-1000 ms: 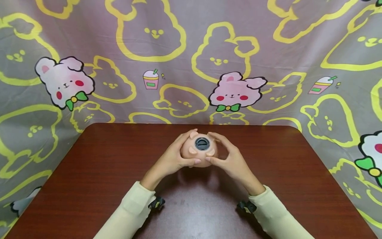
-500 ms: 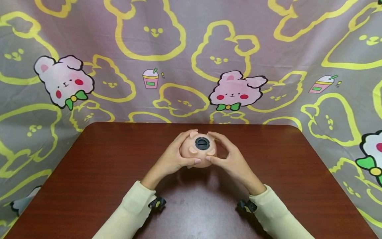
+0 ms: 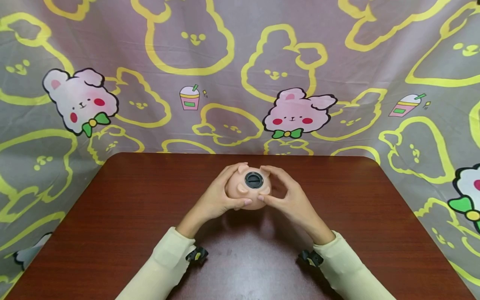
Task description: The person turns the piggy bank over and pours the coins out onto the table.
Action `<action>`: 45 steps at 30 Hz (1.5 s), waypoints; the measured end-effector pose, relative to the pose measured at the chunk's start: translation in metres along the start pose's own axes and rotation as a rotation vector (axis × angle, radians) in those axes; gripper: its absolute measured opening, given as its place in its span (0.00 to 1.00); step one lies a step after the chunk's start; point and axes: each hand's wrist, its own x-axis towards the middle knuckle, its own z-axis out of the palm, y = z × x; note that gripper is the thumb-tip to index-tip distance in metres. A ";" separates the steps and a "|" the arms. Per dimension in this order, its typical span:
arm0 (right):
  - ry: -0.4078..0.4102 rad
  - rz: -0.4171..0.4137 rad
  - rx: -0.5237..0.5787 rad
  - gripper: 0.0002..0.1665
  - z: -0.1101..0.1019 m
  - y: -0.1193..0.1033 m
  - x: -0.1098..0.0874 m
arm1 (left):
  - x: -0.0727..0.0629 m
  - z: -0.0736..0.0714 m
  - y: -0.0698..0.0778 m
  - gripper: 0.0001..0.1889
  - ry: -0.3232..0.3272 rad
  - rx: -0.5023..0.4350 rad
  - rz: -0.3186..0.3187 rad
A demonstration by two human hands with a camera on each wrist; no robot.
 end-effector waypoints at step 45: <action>0.072 -0.477 -0.532 0.14 0.005 -0.009 0.007 | -0.002 0.011 0.006 0.47 -0.091 0.140 0.096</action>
